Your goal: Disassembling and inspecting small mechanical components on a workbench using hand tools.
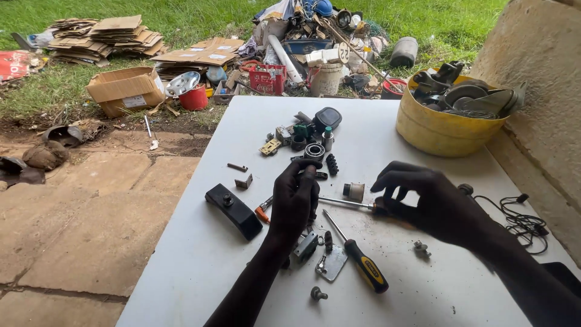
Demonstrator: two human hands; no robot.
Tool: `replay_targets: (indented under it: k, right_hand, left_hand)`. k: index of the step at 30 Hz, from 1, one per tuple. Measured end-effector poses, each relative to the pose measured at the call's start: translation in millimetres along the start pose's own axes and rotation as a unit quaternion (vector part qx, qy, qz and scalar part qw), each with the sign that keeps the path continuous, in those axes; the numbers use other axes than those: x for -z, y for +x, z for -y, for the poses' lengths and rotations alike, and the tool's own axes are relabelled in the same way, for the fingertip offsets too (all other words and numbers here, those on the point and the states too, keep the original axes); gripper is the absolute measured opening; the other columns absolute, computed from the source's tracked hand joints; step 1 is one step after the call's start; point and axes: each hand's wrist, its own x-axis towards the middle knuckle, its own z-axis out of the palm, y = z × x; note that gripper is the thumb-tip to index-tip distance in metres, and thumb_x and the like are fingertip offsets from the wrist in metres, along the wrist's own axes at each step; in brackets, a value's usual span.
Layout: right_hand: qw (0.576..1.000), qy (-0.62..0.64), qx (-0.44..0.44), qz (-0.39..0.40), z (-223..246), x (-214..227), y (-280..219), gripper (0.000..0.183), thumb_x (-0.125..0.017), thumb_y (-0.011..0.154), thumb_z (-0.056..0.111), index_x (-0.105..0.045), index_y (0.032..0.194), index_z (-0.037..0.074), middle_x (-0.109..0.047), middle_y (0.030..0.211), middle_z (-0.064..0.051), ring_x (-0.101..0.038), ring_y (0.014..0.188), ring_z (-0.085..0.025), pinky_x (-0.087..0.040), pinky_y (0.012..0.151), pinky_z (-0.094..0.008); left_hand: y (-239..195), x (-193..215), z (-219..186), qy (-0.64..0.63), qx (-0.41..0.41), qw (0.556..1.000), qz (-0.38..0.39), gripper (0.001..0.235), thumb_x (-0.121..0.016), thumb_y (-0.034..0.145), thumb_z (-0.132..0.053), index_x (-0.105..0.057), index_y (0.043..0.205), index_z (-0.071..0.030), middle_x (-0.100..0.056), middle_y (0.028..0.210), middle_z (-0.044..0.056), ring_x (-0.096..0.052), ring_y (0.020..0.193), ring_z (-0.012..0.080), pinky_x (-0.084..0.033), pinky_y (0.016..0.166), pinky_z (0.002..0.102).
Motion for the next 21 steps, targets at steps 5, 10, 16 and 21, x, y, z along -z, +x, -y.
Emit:
replay_targets:
  k: [5,10,16,21]
  right_hand:
    - [0.992,-0.012,0.073,0.104,26.8,-67.1,-26.6,0.011,-0.068,0.088,0.014,-0.073,0.097,0.014,-0.07,0.097,0.0,-0.071,0.085,-0.019,-0.054,0.07,-0.031]
    - [0.985,-0.072,0.143,0.061,29.5,-93.5,-25.5,0.006,-0.072,0.087,0.015,-0.069,0.09,0.011,-0.059,0.092,-0.003,-0.056,0.083,-0.024,-0.048,0.062,-0.037]
    - [0.98,-0.068,0.164,0.086,28.1,-98.0,-21.5,0.008,-0.07,0.088,0.01,-0.067,0.08,0.011,-0.058,0.09,-0.003,-0.052,0.083,-0.025,-0.045,0.064,-0.037]
    - [0.989,0.125,0.076,-0.022,40.7,-79.4,-20.1,0.006,-0.063,0.091,0.006,-0.066,0.088,0.011,-0.068,0.085,-0.001,-0.061,0.081,-0.017,-0.049,0.071,-0.028]
  left_hand:
    - [-1.1,0.8,2.7,-0.004,-0.009,1.0,-0.005,0.016,-0.049,0.099,-0.014,-0.061,0.101,-0.003,-0.037,0.05,-0.001,-0.029,0.036,0.007,-0.025,0.029,0.023]
    - [-3.1,-3.0,2.0,0.04,-0.017,0.999,0.01,0.015,-0.049,0.098,-0.013,-0.06,0.101,-0.003,-0.038,0.046,-0.001,-0.031,0.033,0.0082,-0.026,0.028,0.025]
    - [-4.2,-1.9,-3.8,0.056,-0.015,0.998,0.003,0.014,-0.048,0.097,-0.012,-0.06,0.1,-0.004,-0.037,0.046,-0.001,-0.03,0.035,0.0077,-0.027,0.03,0.025]
    - [-4.2,-1.0,-7.7,0.058,-0.041,0.997,0.036,0.01,-0.055,0.096,-0.009,-0.063,0.094,-0.003,-0.043,0.049,-0.001,-0.036,0.037,0.0074,-0.029,0.033,0.024]
